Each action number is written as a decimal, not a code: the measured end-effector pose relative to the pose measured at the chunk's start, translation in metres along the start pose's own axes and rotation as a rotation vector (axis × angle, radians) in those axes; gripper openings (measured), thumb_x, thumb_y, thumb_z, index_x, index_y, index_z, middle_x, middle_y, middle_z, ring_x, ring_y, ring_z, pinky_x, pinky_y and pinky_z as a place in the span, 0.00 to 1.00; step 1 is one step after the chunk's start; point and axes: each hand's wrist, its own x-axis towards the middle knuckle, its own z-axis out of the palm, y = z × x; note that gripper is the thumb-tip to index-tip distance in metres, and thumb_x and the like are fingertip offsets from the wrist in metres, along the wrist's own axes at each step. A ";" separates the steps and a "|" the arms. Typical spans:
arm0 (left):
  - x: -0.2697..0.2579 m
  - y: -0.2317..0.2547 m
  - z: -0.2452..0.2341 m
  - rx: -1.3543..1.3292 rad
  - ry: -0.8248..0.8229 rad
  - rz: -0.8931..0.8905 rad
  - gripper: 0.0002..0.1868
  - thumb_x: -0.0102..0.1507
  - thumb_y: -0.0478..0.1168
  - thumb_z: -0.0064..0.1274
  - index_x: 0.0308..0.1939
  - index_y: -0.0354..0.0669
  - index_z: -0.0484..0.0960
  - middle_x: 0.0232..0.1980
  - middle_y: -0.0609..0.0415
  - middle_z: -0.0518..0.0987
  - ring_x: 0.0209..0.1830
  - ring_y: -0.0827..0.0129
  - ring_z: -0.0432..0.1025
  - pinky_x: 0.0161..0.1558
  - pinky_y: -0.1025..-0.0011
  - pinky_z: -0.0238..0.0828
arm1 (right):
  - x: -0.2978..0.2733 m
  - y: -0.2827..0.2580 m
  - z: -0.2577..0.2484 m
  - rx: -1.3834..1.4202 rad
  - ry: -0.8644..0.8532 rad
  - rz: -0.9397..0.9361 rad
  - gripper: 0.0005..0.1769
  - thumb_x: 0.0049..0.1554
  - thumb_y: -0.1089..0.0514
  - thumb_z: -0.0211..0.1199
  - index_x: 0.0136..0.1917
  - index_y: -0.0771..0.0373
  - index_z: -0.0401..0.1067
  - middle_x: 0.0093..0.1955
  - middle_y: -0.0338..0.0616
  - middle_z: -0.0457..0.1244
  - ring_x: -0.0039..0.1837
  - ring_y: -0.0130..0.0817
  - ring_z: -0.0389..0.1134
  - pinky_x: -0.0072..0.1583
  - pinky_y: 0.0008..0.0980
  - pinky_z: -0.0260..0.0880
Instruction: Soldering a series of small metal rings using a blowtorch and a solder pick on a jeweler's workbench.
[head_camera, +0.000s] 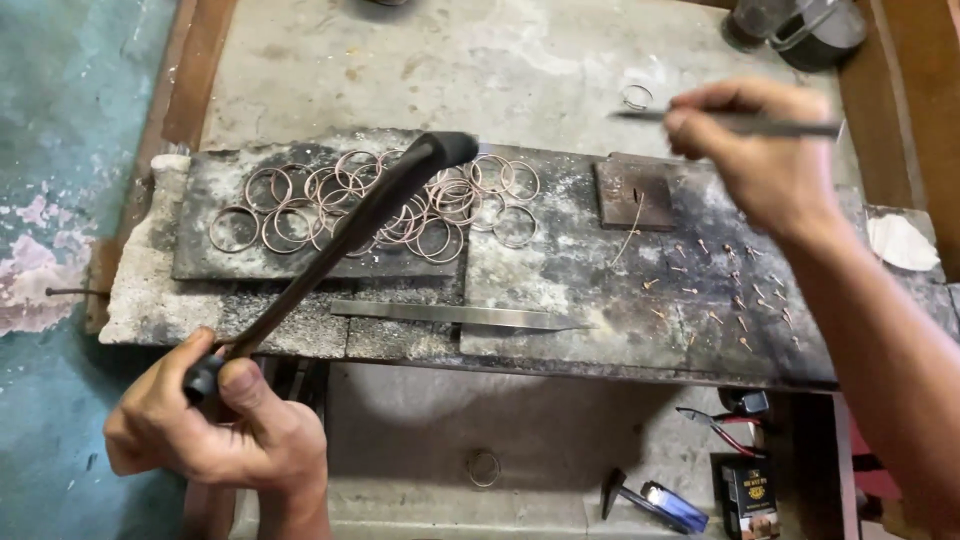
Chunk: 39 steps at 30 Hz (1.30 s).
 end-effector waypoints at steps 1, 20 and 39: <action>0.000 0.000 0.000 0.004 0.001 -0.005 0.28 0.79 0.51 0.37 0.50 0.25 0.80 0.48 0.38 0.78 0.51 0.41 0.68 0.61 0.51 0.49 | -0.006 -0.014 0.006 -0.001 -0.006 -0.003 0.05 0.67 0.72 0.68 0.57 0.73 0.76 0.49 0.55 0.70 0.44 0.35 0.72 0.47 0.22 0.75; 0.007 -0.019 -0.002 -0.144 -0.028 0.053 0.23 0.79 0.47 0.41 0.52 0.24 0.77 0.49 0.34 0.79 0.49 0.41 0.73 0.55 0.52 0.64 | -0.018 -0.071 0.039 0.070 -0.121 0.097 0.08 0.63 0.62 0.67 0.55 0.67 0.76 0.47 0.54 0.73 0.43 0.36 0.79 0.43 0.25 0.82; 0.059 0.062 0.020 -0.468 -1.219 0.071 0.05 0.67 0.39 0.52 0.45 0.46 0.76 0.34 0.54 0.86 0.26 0.59 0.79 0.32 0.58 0.72 | -0.194 -0.060 0.003 -0.177 0.057 -0.041 0.13 0.50 0.59 0.74 0.50 0.60 0.82 0.49 0.41 0.75 0.47 0.26 0.77 0.54 0.23 0.74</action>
